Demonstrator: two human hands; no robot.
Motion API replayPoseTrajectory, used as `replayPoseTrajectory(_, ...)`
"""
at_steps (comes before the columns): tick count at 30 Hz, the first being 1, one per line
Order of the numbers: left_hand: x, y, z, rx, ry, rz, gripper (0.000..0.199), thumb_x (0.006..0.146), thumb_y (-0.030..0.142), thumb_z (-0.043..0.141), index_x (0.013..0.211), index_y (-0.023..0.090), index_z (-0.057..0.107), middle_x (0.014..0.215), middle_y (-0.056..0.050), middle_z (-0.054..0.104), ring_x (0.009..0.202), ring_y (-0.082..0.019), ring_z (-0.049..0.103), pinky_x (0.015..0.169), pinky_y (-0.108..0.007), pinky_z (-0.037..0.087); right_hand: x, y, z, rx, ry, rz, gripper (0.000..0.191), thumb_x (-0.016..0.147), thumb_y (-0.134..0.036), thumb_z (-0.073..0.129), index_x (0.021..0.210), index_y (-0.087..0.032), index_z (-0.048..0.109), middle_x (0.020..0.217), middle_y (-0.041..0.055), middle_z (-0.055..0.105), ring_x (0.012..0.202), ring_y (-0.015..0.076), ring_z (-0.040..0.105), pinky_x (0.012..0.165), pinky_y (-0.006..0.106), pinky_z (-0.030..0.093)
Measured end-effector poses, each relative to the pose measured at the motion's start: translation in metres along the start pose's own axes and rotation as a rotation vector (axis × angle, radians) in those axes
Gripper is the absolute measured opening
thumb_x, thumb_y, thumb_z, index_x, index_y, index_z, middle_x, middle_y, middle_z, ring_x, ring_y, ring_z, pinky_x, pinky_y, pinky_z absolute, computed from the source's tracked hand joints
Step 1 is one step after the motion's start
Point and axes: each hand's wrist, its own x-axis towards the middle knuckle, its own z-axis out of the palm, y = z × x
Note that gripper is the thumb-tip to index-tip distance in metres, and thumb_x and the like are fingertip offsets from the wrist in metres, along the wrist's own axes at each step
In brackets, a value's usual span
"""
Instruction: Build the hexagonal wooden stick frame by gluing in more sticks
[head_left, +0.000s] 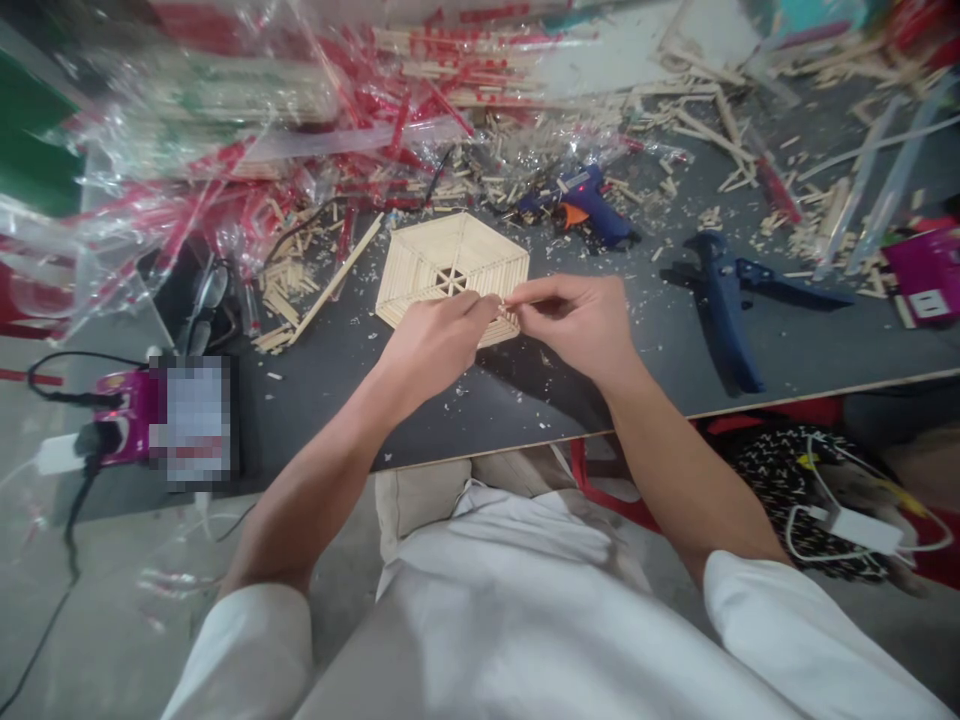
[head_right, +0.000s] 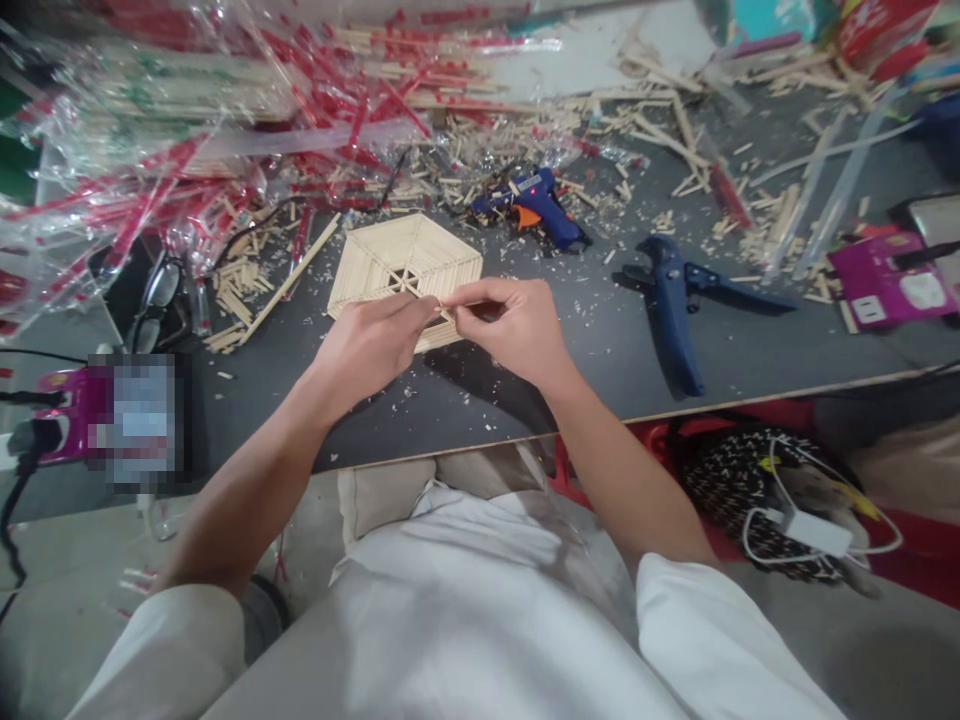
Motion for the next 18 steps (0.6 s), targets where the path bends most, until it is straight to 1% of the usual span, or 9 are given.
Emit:
replayPoseTrajectory(5, -0.0005, -0.0019, 0.0036, -0.025, -0.009, 0.002, 0.029, 0.103, 0.009, 0.042, 0.115, 0.014, 0.068, 0.093, -0.008, 0.072, 0.079, -0.019, 0.069, 0.065, -0.029, 0.046, -0.0006, 0.0005, -0.0019, 0.014, -0.018, -0.004, 0.017, 0.076, -0.023, 0.072, 0.084, -0.025, 0.087, 0.082, -0.0005, 0.084, 0.074, 0.0189, 0.078, 0.069, 0.032, 0.063)
replayPoseTrajectory(10, 0.0002, 0.0005, 0.0008, 0.004, -0.012, 0.003, 0.031, 0.103, 0.009, 0.042, 0.116, 0.014, 0.069, 0.093, -0.008, 0.073, 0.077, -0.019, 0.069, 0.065, -0.029, 0.045, -0.003, -0.0023, -0.0035, -0.008, -0.015, 0.015, 0.017, 0.078, -0.023, 0.071, 0.083, -0.026, 0.087, 0.082, -0.0006, 0.084, 0.076, 0.0186, 0.078, 0.07, 0.031, 0.063)
replayPoseTrajectory(14, 0.001, 0.0004, 0.0004, 0.02, -0.046, 0.015, 0.032, 0.102, 0.009, 0.043, 0.12, 0.013, 0.069, 0.094, -0.009, 0.074, 0.08, -0.021, 0.071, 0.066, -0.03, 0.045, -0.0029, -0.0025, 0.0, -0.035, -0.019, 0.022, 0.017, 0.08, -0.023, 0.069, 0.085, -0.023, 0.086, 0.079, 0.0015, 0.082, 0.071, 0.0178, 0.075, 0.066, 0.031, 0.06)
replayPoseTrajectory(16, 0.0023, 0.0005, 0.0029, -0.004, -0.055, -0.009, 0.032, 0.104, 0.011, 0.042, 0.121, 0.012, 0.07, 0.096, -0.01, 0.074, 0.081, -0.021, 0.071, 0.067, -0.03, 0.046, -0.0011, -0.0008, -0.0009, -0.044, -0.036, 0.024, 0.018, 0.083, -0.024, 0.069, 0.091, -0.021, 0.085, 0.081, 0.0031, 0.082, 0.071, 0.0176, 0.074, 0.068, 0.031, 0.06)
replayPoseTrajectory(18, 0.0041, 0.0008, 0.0062, -0.053, -0.063, -0.04, 0.031, 0.107, 0.014, 0.043, 0.122, 0.012, 0.07, 0.098, -0.011, 0.075, 0.081, -0.022, 0.072, 0.069, -0.031, 0.048, 0.0008, 0.0013, -0.0091, -0.043, -0.088, -0.004, 0.026, 0.086, -0.026, 0.071, 0.109, -0.021, 0.083, 0.093, 0.0045, 0.083, 0.08, 0.0189, 0.076, 0.076, 0.034, 0.063)
